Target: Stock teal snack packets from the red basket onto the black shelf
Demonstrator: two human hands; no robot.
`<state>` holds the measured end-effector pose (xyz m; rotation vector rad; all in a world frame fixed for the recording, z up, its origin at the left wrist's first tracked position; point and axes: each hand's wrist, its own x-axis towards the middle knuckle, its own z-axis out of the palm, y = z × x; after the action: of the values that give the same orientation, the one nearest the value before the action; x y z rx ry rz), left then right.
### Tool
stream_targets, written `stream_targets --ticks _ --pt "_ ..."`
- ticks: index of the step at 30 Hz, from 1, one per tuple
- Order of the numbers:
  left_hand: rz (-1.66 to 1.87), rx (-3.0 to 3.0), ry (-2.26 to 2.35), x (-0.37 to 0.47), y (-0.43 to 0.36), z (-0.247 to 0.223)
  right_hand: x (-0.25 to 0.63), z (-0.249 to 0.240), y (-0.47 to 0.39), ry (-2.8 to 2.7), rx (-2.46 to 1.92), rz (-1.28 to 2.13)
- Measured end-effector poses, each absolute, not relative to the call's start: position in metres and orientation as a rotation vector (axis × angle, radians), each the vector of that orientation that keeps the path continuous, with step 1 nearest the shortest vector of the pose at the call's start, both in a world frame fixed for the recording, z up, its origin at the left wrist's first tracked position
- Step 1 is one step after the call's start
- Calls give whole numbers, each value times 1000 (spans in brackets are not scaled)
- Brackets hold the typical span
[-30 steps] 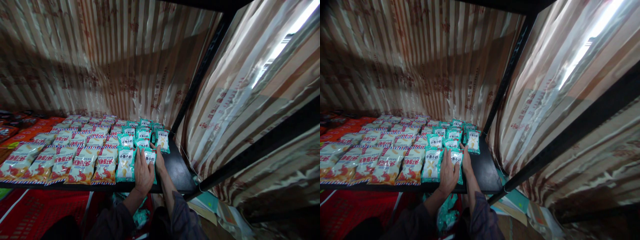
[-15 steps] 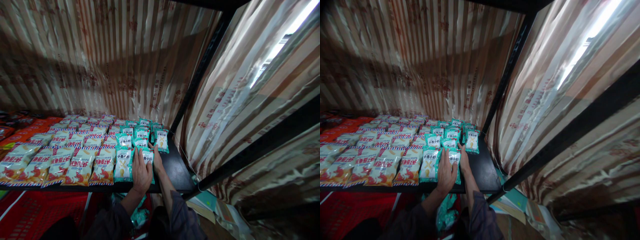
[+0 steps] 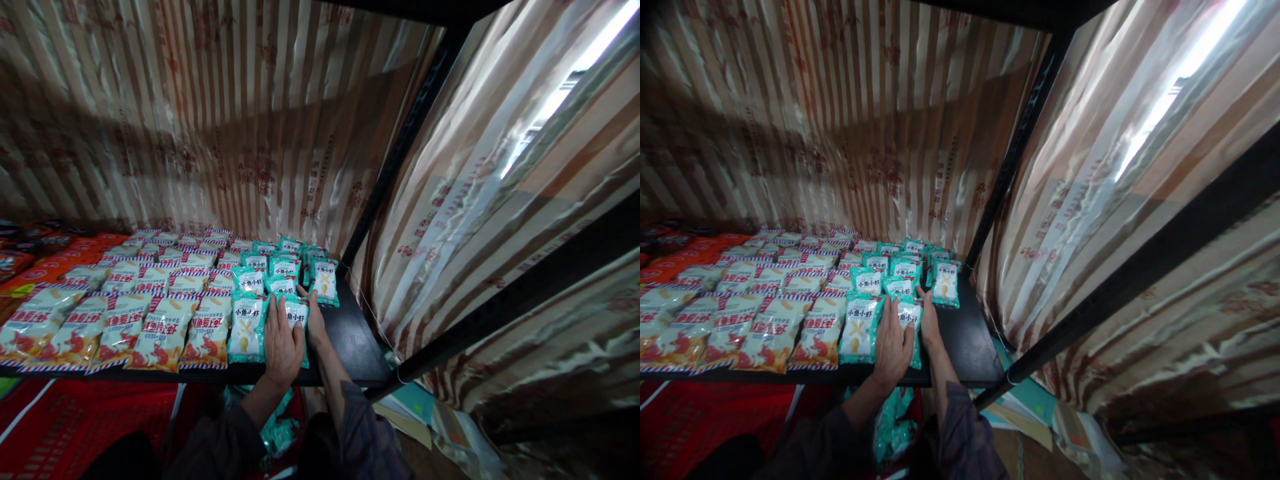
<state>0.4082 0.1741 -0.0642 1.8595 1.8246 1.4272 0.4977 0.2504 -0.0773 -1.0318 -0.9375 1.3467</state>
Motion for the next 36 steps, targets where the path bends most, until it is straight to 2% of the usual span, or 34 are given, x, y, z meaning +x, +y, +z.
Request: stream_targets --ticks 10,19,36 --pt "1453 1887 1813 411 176 -69 503 -70 271 -850 -1018 1234" --pt "1477 1884 1823 413 176 -69 504 -68 288 -868 -893 1355" --pt "1446 1847 1758 413 178 -66 511 -62 318 -802 -999 1506"
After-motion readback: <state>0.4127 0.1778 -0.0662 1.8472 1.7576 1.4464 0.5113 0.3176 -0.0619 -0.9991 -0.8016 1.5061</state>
